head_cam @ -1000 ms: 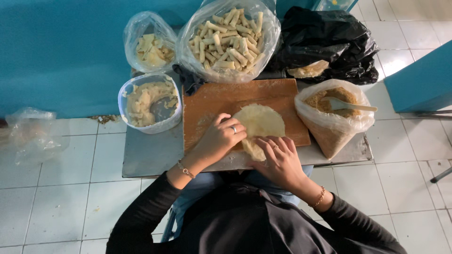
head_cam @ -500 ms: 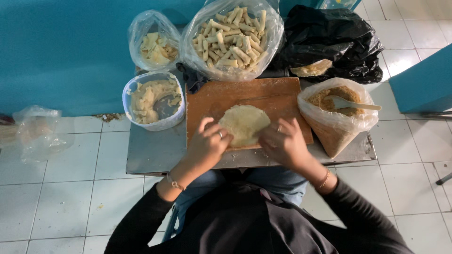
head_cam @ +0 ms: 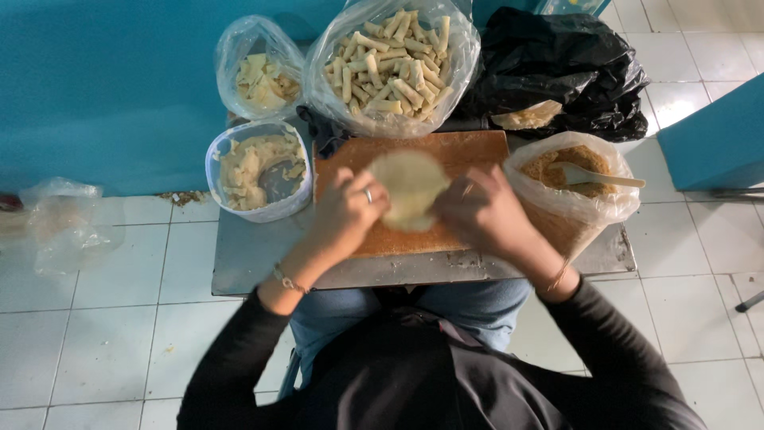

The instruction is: The person flattens pieces of dough on a wooden board, spoons brown sugar filling from a bag onto the dough, and folds the dough over the filling into triangular pastries, setting finished pieces on the board. They also use a knife to cut a flattened dough round into smaller pieces before filling and folding them.

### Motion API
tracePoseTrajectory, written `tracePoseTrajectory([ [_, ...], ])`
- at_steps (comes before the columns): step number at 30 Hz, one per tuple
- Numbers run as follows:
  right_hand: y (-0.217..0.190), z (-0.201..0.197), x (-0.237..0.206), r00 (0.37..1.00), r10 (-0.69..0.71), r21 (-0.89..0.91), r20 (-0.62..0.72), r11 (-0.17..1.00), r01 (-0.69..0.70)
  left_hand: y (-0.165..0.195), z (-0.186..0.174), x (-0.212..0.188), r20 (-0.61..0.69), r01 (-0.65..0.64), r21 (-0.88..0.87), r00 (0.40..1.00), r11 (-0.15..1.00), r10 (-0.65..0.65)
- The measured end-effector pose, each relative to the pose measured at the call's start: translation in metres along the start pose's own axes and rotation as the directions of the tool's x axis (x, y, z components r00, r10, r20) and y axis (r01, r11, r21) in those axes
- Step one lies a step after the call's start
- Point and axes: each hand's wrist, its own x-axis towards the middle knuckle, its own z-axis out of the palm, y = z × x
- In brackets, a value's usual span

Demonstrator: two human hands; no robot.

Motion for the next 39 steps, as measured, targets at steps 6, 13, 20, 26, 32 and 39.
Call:
tracePoseTrajectory([
  [6, 0.035, 0.005, -0.014, 0.956, 0.199, 0.223, 0.215, 0.943, -0.246, 0.013, 0.018, -0.033, 0.071, 0.022, -0.013, 0.997, 1.000, -0.021],
  [13, 0.123, 0.068, 0.032, 0.898, 0.413, -0.316, 0.149, 0.881, -0.353, 0.035, 0.029, -0.034, 0.023, -0.025, -0.009, 0.999, 1.000, 0.025],
  [20, 0.150, 0.087, 0.052, 0.716, 0.570, -0.309, 0.403, 0.821, -0.479, 0.038, 0.033, -0.048, -0.048, -0.003, -0.039, 0.999, 0.999, 0.002],
  [26, 0.150, 0.077, 0.068, 0.556, 0.599, -0.328, 0.576, 0.793, -0.514, 0.029, 0.026, -0.061, -0.042, 0.045, -0.099, 0.998, 0.994, -0.050],
  [32, 0.153, 0.072, 0.062, 0.529, 0.590, -0.324, 0.610, 0.795, -0.514, 0.023, 0.018, -0.069, -0.058, 0.148, -0.225, 0.985, 0.963, -0.165],
  [39, 0.130, 0.044, 0.034, 0.794, 0.390, -0.294, 0.467, 0.915, -0.276, 0.024, 0.017, -0.066, -0.037, 0.158, -0.261, 0.984, 0.952, -0.173],
])
